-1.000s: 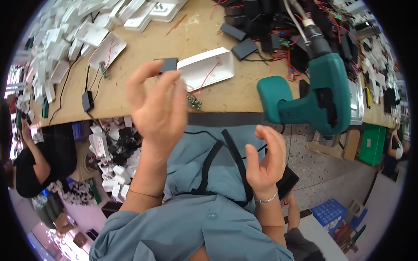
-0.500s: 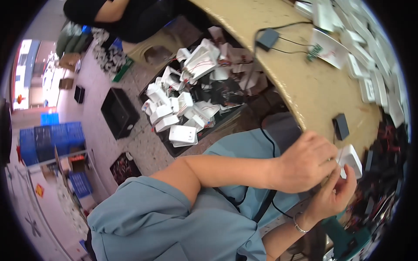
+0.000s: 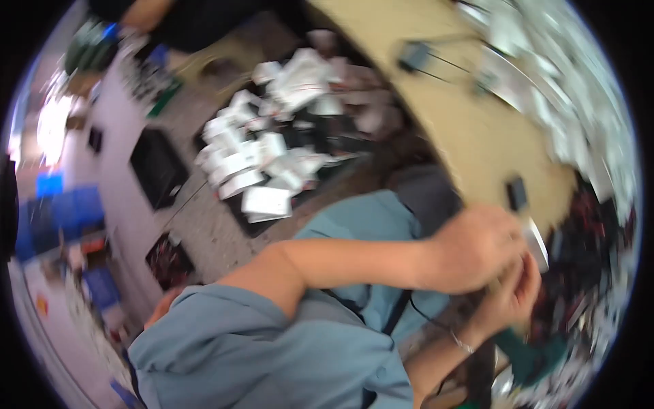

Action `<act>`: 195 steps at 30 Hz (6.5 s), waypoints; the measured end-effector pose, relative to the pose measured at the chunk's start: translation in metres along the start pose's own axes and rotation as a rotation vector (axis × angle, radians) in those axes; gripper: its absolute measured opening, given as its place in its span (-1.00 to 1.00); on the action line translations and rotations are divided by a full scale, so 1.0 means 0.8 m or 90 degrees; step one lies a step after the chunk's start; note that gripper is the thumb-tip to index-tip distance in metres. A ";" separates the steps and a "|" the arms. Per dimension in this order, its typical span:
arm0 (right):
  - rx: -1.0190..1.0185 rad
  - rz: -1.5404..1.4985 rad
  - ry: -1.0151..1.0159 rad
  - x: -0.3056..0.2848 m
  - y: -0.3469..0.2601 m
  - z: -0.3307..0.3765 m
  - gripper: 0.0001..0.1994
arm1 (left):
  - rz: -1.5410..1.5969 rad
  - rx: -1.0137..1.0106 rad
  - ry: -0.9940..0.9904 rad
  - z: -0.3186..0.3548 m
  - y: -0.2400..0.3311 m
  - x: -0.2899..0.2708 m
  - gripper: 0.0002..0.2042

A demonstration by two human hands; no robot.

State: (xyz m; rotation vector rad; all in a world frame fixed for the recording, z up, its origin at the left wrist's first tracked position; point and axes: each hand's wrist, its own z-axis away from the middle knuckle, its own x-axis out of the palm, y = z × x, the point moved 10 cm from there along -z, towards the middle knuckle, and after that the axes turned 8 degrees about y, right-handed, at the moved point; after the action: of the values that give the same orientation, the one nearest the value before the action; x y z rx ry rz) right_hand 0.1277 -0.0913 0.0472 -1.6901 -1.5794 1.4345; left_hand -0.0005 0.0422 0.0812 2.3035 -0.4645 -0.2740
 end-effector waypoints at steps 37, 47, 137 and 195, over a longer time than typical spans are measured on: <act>0.168 -0.306 0.125 -0.040 0.029 0.016 -0.92 | -0.020 0.227 -0.286 0.008 0.022 0.107 -0.83; 0.145 -0.189 0.172 -0.042 0.030 0.002 -0.67 | -0.156 0.262 -0.248 0.001 0.023 0.109 -0.91; 0.037 0.098 0.391 -0.181 0.022 0.114 -0.51 | -0.137 0.265 -0.339 -0.005 -0.002 0.168 -0.98; 0.295 -0.082 0.120 -0.123 0.034 0.128 -0.57 | -0.190 0.287 -0.309 -0.005 0.004 0.167 -0.93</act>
State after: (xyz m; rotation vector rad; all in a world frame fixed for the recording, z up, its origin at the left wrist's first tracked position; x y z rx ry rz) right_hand 0.0699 -0.2214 0.0235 -1.3785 -1.1247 1.3954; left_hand 0.1215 -0.0118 0.0790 2.7463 -0.4495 -0.9748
